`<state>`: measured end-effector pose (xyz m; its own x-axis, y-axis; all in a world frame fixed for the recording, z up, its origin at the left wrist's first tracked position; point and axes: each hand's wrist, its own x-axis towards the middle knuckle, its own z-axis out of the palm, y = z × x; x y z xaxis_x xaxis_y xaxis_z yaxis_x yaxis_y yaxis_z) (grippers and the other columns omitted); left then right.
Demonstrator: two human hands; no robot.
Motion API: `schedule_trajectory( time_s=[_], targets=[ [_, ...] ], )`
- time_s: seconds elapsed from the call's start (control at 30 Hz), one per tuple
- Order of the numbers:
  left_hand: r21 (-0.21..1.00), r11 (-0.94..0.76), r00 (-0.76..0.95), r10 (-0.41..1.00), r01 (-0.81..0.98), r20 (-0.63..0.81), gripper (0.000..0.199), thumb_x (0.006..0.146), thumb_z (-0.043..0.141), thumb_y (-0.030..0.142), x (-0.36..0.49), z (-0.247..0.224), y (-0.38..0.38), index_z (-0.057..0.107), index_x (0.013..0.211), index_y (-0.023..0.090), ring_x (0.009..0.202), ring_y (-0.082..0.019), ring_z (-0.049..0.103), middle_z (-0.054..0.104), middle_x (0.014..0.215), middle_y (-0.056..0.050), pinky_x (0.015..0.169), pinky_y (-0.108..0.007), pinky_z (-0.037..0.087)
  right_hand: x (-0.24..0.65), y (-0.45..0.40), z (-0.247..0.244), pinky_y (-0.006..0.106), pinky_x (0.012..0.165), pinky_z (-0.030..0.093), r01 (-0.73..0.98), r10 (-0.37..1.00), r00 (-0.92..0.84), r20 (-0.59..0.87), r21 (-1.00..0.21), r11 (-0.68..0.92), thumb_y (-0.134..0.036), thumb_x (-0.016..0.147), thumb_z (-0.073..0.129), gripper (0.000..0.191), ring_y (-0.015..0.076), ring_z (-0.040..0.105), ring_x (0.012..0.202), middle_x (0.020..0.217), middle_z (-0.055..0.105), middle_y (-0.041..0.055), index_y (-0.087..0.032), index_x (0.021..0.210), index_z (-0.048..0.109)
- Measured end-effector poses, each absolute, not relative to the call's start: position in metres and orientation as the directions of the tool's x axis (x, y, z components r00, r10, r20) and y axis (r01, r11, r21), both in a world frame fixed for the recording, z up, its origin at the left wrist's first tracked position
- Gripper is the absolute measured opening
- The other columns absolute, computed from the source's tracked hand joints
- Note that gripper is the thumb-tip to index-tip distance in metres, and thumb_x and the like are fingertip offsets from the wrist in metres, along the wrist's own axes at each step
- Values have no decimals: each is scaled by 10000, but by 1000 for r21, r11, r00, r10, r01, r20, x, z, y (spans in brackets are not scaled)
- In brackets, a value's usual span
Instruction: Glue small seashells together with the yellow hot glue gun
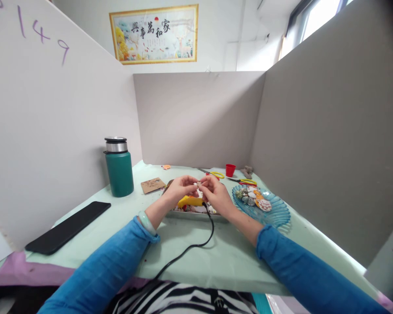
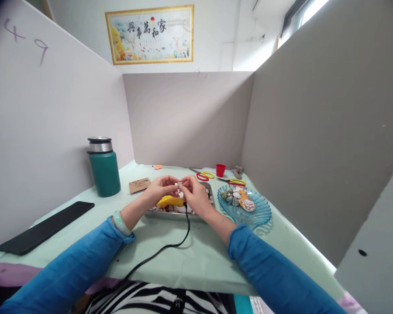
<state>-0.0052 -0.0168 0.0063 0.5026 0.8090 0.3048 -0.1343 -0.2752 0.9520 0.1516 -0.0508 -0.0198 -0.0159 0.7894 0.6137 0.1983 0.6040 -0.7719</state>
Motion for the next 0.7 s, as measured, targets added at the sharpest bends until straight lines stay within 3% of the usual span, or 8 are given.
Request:
schedule_trajectory(
  time_s=[0.27, 0.7],
  targets=[
    [946, -314, 502, 808, -79, 310, 368, 664, 755, 346, -5, 7, -16, 613, 902, 103, 615, -123, 621, 643, 771, -50, 640, -272, 502, 152, -52, -20, 241, 468, 436, 229, 787, -21, 616, -764, 604, -364, 811, 573, 197, 116, 536, 506, 693, 554, -27, -225, 932, 503],
    [959, -210, 550, 787, -188, 280, 313, 674, 748, 324, -8, 6, -13, 637, 868, 105, 601, -125, 605, 624, 664, -35, 632, -270, 495, 152, -55, -19, 253, 495, 448, 316, 756, -4, 655, -716, 623, -378, 814, 570, 227, 134, 557, 572, 785, 591, 10, -230, 984, 540]
  ],
)
